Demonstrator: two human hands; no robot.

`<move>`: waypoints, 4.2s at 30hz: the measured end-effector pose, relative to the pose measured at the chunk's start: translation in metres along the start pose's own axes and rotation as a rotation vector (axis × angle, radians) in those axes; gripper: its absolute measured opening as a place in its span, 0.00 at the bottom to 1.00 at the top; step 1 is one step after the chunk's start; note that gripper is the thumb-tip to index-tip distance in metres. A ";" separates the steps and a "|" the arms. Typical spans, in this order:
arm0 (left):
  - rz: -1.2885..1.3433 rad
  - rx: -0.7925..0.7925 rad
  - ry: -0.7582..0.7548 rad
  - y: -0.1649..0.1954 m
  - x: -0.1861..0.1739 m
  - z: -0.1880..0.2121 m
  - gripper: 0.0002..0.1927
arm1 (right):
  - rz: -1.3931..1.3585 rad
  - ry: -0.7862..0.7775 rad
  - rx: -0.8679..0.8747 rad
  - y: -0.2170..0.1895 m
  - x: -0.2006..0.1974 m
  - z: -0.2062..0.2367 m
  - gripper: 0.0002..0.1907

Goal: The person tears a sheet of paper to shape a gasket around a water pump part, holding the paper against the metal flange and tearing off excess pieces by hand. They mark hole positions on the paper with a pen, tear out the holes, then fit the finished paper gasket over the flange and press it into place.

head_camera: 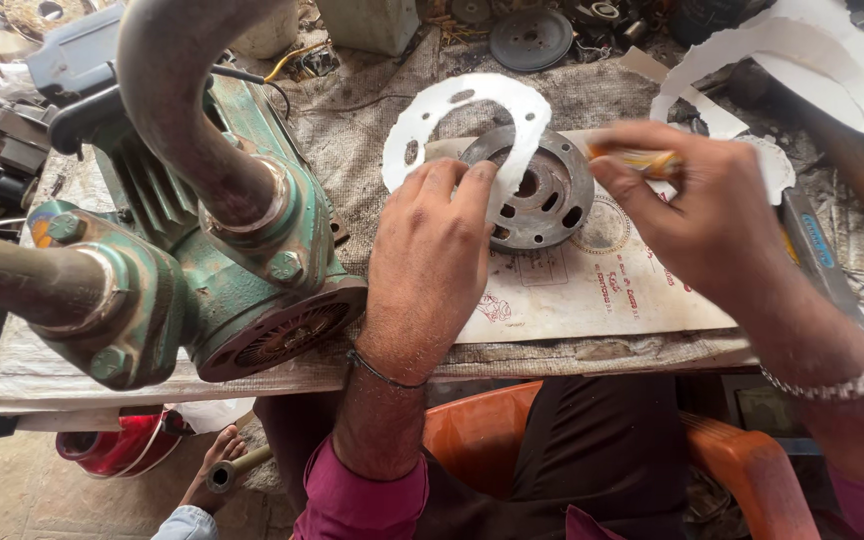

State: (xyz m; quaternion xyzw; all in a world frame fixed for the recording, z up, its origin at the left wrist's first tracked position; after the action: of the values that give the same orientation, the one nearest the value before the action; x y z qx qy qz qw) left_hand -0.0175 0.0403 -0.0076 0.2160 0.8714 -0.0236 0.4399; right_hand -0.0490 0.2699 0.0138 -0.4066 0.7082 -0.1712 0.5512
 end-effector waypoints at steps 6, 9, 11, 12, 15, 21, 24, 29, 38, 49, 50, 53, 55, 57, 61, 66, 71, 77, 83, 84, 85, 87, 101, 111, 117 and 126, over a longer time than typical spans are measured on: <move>0.032 0.006 0.060 0.000 -0.003 0.002 0.22 | 0.041 0.086 -0.054 -0.001 -0.014 0.007 0.11; 0.033 0.045 0.068 0.002 -0.001 0.001 0.22 | 0.275 0.045 -0.185 0.010 -0.023 0.014 0.16; 0.036 0.073 0.065 0.006 -0.001 0.000 0.21 | 0.516 -0.053 -0.092 0.021 -0.022 0.011 0.20; 0.040 0.081 0.059 0.010 0.000 -0.001 0.21 | 0.635 -0.100 -0.045 0.025 -0.022 0.010 0.22; 0.039 0.104 0.076 0.020 -0.002 0.000 0.19 | 0.757 0.036 -0.295 0.026 -0.031 0.017 0.23; 0.030 0.146 0.074 0.047 0.000 -0.004 0.19 | -0.765 0.069 0.068 0.023 -0.036 0.024 0.26; 0.082 0.171 0.093 0.057 0.002 -0.009 0.26 | -0.866 0.130 0.010 0.021 -0.036 0.022 0.24; 0.342 0.030 0.347 0.050 -0.001 -0.010 0.38 | -0.808 0.264 -0.012 0.022 -0.051 0.026 0.19; 0.030 -0.095 -0.165 0.049 0.025 -0.005 0.41 | -0.569 0.104 0.001 0.026 -0.052 0.032 0.18; -0.158 -0.365 -0.160 0.039 0.022 -0.008 0.39 | -0.503 0.084 0.046 0.018 -0.058 0.040 0.20; -0.160 -0.358 -0.198 0.039 0.024 -0.007 0.38 | -0.500 0.076 0.034 0.016 -0.059 0.042 0.20; -0.185 -0.334 -0.251 0.038 0.029 -0.005 0.37 | -0.503 0.066 0.024 0.010 -0.061 0.046 0.20; -0.222 -0.322 -0.213 0.037 0.030 -0.004 0.38 | -0.520 0.073 0.034 0.006 -0.062 0.048 0.21; -0.200 -0.289 -0.140 0.038 0.030 -0.003 0.39 | -0.548 0.096 0.053 0.002 -0.062 0.050 0.21; -0.155 -0.311 -0.210 0.038 0.029 -0.003 0.37 | -0.561 0.092 0.059 -0.002 -0.062 0.052 0.22; -0.159 -0.320 -0.234 0.038 0.031 -0.001 0.46 | -0.573 0.077 0.031 -0.003 -0.058 0.052 0.23; -0.272 -0.315 -0.282 0.036 0.036 0.002 0.50 | -0.546 0.060 0.014 -0.001 -0.057 0.053 0.24; -0.251 -0.368 -0.327 0.032 0.041 0.004 0.51 | -0.539 0.036 -0.016 0.001 -0.057 0.056 0.24; -0.232 -0.351 -0.244 0.028 0.045 0.007 0.46 | -0.545 0.038 0.033 0.001 -0.057 0.056 0.25; -0.254 -0.338 -0.223 0.028 0.046 0.006 0.45 | -0.542 0.030 0.023 0.000 -0.057 0.055 0.25; -0.275 -0.326 -0.203 0.028 0.046 0.007 0.45 | -0.535 0.025 0.019 0.000 -0.057 0.055 0.24; -0.267 -0.329 -0.204 0.027 0.047 0.007 0.46 | -0.520 0.016 0.010 0.000 -0.056 0.055 0.24; -0.062 -0.359 -0.179 0.028 0.036 0.003 0.44 | -0.475 0.024 -0.019 0.006 -0.056 0.054 0.25; 0.122 -0.317 -0.032 0.027 0.029 0.002 0.51 | -0.477 0.019 -0.022 0.009 -0.054 0.054 0.26; 0.195 -0.271 -0.009 0.033 0.019 0.001 0.50 | -0.505 0.003 0.058 0.010 -0.051 0.052 0.27; 0.591 -0.037 -0.283 0.063 -0.007 0.001 0.48 | -0.624 0.021 -0.027 0.004 -0.042 0.043 0.34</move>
State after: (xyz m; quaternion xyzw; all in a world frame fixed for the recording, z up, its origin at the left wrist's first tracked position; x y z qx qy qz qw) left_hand 0.0116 0.0950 0.0067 0.4460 0.7014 0.0913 0.5485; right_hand -0.0091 0.3135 0.0234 -0.6098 0.5571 -0.3270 0.4592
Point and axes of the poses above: each hand's wrist, its own z-axis away from the middle knuckle, its own x-axis out of the palm, y = z × x, the point moved 1 cm from there along -z, towards the middle knuckle, and after that the axes turned 14 degrees about -z, right-handed, at the moved point
